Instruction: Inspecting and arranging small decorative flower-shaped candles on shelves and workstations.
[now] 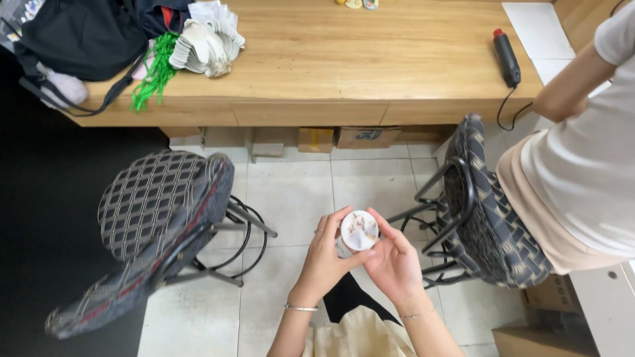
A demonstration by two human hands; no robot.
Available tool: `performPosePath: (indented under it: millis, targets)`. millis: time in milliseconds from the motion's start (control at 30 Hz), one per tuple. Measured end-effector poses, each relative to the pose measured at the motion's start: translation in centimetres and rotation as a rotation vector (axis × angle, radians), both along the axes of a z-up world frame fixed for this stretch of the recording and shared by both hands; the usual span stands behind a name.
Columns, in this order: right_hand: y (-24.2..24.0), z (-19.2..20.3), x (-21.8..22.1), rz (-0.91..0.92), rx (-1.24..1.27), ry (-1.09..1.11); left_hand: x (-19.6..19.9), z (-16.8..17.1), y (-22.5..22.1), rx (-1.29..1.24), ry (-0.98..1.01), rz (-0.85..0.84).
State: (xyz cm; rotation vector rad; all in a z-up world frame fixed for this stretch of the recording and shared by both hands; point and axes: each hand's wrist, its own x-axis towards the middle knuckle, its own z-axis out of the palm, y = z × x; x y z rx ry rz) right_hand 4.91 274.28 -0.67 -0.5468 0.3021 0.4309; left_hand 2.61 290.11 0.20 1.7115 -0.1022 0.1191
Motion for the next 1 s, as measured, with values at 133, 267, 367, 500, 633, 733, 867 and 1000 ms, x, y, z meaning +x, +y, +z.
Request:
performPosePath:
  millis: [133, 267, 367, 500, 633, 733, 867, 1000]
  targets:
    - [1.1, 0.2, 7.3, 0.025, 0.017, -0.086, 7.1, 1.7, 1.7, 0.203, -0.078, 0.067]
    - [3.2, 2.1, 15.7, 0.05, 0.02, -0.174, 14.9, 3.0, 3.2, 0.312, -0.159, 0.142]
    - [4.3, 3.7, 21.4, 0.071, -0.047, -0.202, 20.6, 4.1, 3.6, 0.374, -0.185, 0.202]
    - [4.8, 3.2, 29.4, 0.135, -0.022, -0.221, 27.3, 4.3, 3.8, 0.342, -0.26, 0.31]
    - [5.7, 5.0, 34.9, 0.109, -0.092, -0.234, 32.9, 3.9, 3.8, 0.29, -0.319, 0.392]
    - [5.8, 5.8, 37.7, 0.11, -0.109, -0.21, 35.7, 4.3, 4.1, 0.275, -0.354, 0.376]
    - [6.1, 4.5, 41.2, 0.034, -0.118, -0.141, 40.0, 3.9, 4.5, 0.275, -0.348, 0.338]
    - [5.8, 1.9, 45.3, 0.009, -0.049, -0.205, 45.0, 3.2, 5.1, 0.24, -0.361, 0.316]
